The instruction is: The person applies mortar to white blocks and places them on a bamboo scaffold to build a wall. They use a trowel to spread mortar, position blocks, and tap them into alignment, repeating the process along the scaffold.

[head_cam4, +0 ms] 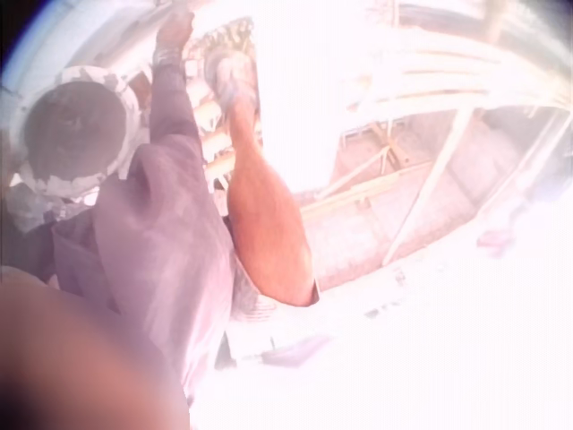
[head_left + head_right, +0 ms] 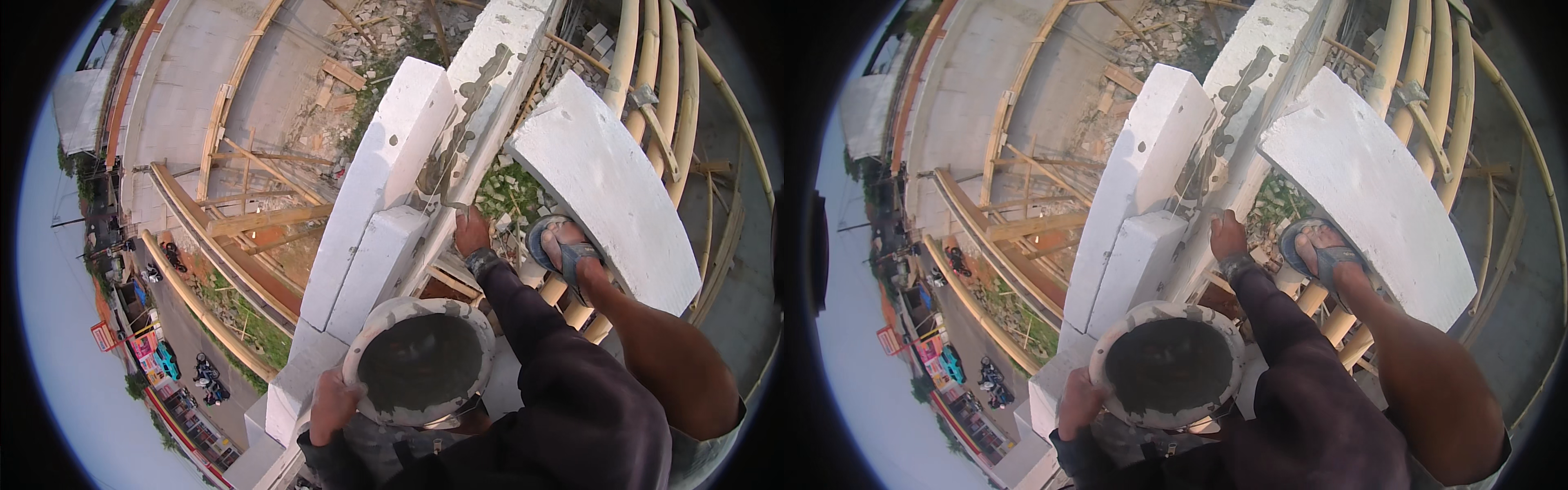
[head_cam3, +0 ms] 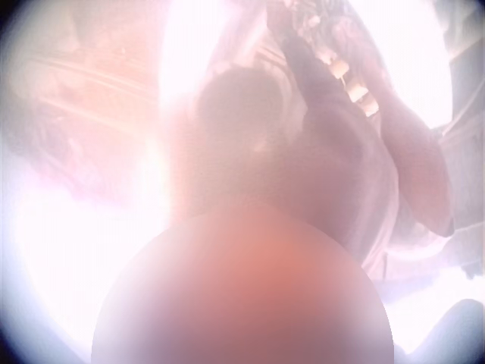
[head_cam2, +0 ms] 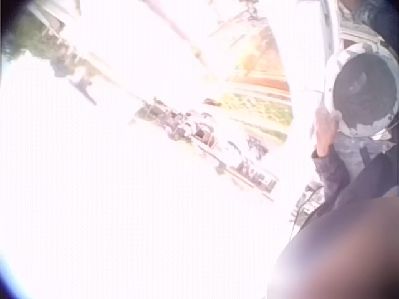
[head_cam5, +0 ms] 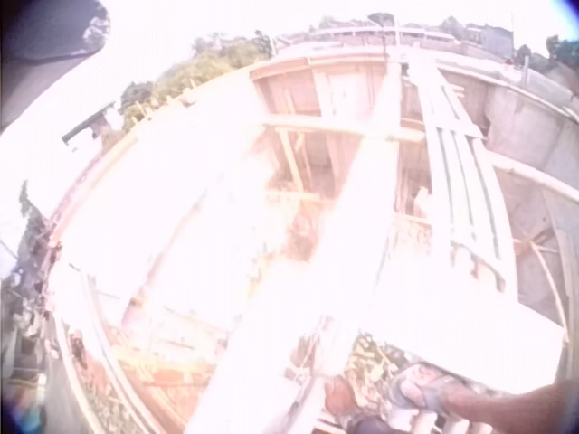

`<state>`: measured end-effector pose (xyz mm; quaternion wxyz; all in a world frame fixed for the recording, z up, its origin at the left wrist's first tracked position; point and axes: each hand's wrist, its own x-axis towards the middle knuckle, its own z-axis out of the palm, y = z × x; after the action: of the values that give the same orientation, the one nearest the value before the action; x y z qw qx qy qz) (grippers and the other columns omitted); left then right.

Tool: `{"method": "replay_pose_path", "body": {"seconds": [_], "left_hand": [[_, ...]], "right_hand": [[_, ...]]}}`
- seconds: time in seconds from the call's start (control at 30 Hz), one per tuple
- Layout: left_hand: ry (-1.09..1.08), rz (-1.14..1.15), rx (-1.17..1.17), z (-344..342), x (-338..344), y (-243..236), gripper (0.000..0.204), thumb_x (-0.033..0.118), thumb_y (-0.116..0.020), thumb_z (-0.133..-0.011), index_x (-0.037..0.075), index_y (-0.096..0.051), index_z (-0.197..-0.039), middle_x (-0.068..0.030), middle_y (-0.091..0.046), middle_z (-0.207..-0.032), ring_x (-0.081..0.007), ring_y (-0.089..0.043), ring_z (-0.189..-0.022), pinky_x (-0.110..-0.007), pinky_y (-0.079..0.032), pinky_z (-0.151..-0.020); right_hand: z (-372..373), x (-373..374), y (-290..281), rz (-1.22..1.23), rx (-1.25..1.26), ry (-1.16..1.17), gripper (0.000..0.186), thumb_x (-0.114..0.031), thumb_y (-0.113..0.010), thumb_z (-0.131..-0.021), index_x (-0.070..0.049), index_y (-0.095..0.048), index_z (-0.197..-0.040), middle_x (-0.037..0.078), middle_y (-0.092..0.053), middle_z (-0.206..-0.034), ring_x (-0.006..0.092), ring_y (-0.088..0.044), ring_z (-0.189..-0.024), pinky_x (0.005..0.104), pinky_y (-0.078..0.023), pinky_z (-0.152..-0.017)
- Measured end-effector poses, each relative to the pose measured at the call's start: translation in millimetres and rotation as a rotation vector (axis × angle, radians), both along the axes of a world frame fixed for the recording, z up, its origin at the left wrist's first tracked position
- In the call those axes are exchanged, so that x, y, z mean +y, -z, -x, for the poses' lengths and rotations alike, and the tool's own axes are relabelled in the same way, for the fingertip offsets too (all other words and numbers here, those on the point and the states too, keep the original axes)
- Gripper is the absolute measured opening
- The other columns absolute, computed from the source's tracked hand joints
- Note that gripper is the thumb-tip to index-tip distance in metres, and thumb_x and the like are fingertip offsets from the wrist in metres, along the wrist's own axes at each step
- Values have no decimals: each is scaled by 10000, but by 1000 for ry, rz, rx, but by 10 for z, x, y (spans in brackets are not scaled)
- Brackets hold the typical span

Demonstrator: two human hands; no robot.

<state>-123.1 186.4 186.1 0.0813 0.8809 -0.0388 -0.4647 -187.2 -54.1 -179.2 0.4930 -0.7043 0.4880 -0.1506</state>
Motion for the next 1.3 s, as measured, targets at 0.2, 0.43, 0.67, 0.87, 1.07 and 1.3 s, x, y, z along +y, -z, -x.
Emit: {"method": "replay_pose_path", "body": {"seconds": [0.2, 0.43, 0.67, 0.87, 1.07, 1.3], "left_hand": [[35, 150, -39, -16, -47, -13, 176, 86, -615, -713, -61, -631, -810, -142, -593, -628, -218, -592, -585, -387, -471, -595], [48, 391, -23, -143, -250, -128, 227, 100, -610, -706, -68, -651, -853, -142, -648, -680, -235, -619, -614, -381, -490, -627], [-94, 596, -28, -208, -326, -346, 238, 87, -619, -703, -70, -669, -875, -125, -671, -720, -208, -632, -641, -355, -494, -645], [-299, 833, 36, -117, -433, -306, 237, 97, -638, -771, -83, -664, -923, -110, -675, -770, -177, -631, -690, -327, -489, -658], [-433, 1139, 59, -242, -858, -382, 235, 79, -646, -825, -79, -654, -998, -83, -674, -832, -134, -606, -730, -315, -484, -662], [-237, 1102, -284, -516, -1401, -532, 198, 110, -679, -811, -67, -639, -889, -106, -622, -719, -165, -594, -654, -347, -467, -617]], "right_hand": [[124, -13, -172, -76, 71, -4, 346, -286, -503, -955, 53, -565, -977, 346, -627, -854, 524, -609, -869, 566, -485, -777], [190, -935, -819, 334, 616, -983, 278, -232, -579, -857, -36, -749, -958, 191, -700, -894, 370, -690, -889, 469, -549, -758], [55, -2045, -2686, -191, 766, -994, 342, -256, -517, -926, 46, -668, -876, 132, -675, -750, 243, -677, -633, 358, -562, -544], [311, -2374, -4965, 581, 879, -1237, 250, -161, -586, -892, 86, -603, -932, 139, -609, -758, 207, -626, -548, 342, -552, -501], [582, -1845, -5925, 1401, 301, -1485, 238, -56, -648, -828, 0, -552, -1039, 173, -613, -957, 265, -620, -914, 440, -527, -785], [-232, -1137, -4969, 1473, 530, -1067, 113, -92, -618, -819, -12, -626, -898, 118, -655, -797, 274, -696, -801, 392, -552, -649]]}}
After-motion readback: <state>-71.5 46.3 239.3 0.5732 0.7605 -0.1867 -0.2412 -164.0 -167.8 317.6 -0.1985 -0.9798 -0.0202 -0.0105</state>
